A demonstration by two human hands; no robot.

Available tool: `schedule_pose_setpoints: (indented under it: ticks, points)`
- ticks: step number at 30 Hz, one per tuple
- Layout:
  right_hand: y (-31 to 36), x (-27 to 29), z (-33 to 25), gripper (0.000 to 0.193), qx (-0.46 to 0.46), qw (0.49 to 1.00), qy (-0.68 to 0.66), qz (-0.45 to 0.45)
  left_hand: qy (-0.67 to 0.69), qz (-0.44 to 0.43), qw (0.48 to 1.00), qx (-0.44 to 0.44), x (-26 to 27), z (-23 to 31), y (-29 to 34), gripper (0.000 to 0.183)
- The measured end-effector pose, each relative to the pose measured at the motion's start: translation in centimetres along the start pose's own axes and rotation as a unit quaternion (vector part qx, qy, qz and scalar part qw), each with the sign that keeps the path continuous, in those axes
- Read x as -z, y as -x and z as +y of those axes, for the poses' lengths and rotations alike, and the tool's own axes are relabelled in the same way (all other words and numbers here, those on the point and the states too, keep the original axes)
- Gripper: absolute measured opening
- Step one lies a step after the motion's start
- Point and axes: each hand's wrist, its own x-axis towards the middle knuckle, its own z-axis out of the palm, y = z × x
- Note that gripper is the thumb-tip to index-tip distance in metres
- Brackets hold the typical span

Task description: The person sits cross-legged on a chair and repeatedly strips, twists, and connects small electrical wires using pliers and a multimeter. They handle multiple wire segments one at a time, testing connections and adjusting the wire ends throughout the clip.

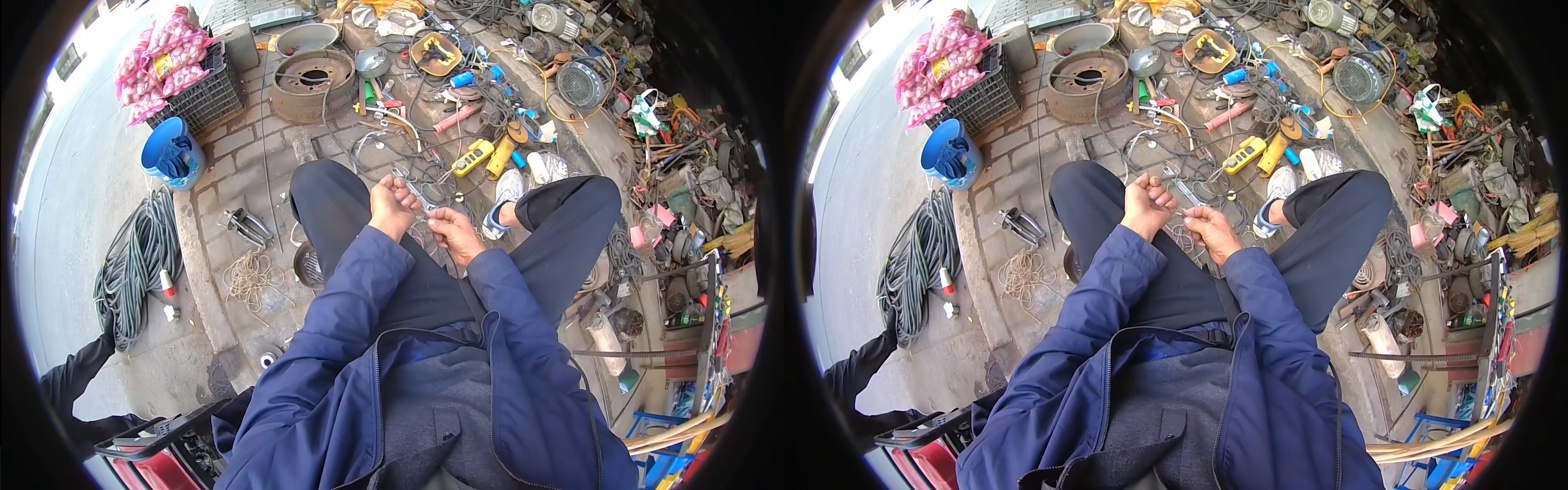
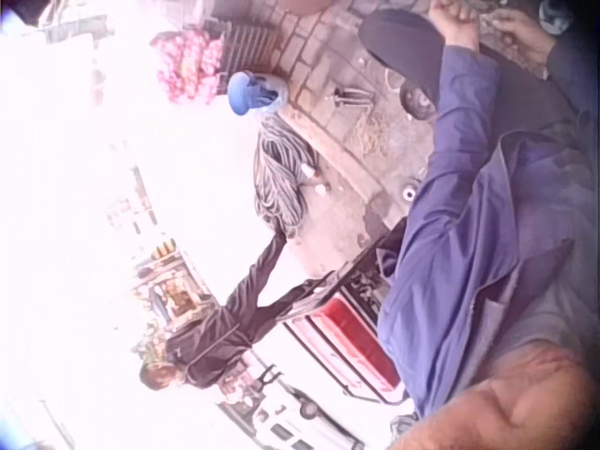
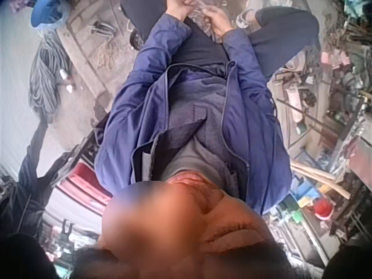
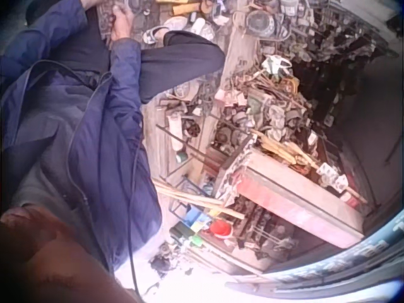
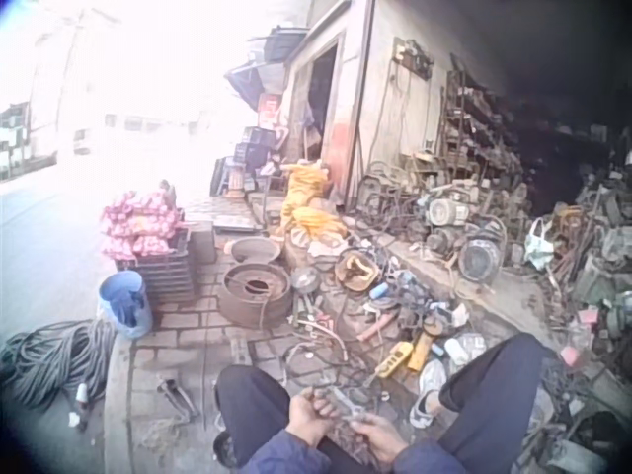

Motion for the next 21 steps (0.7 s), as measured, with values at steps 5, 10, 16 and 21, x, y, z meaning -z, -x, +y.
schedule_pose_setpoints:
  ticks: [5, 10, 16, 21]
  points:
    - [0.7, -1.4, 1.0, 0.018, 0.182, 0.914, 0.351, 0.092, -0.037, 0.018, 0.998, -0.041, 0.4, -0.4, -0.9, 0.037]
    - [2.0, -3.1, -0.5, 0.012, 0.293, 0.832, 0.462, 0.093, -0.070, 0.020, 0.995, -0.075, 1.7, -0.3, -3.0, 0.037]
    - [3.0, -4.9, -2.3, 0.013, 0.401, 0.804, 0.427, 0.104, -0.046, 0.016, 0.998, -0.037, 1.9, -0.3, -2.7, 0.037]
    - [0.9, -1.5, -0.9, 0.018, 0.237, 0.941, 0.172, 0.172, 0.057, -0.037, 0.998, -0.014, 1.4, -1.3, -1.3, 0.037]
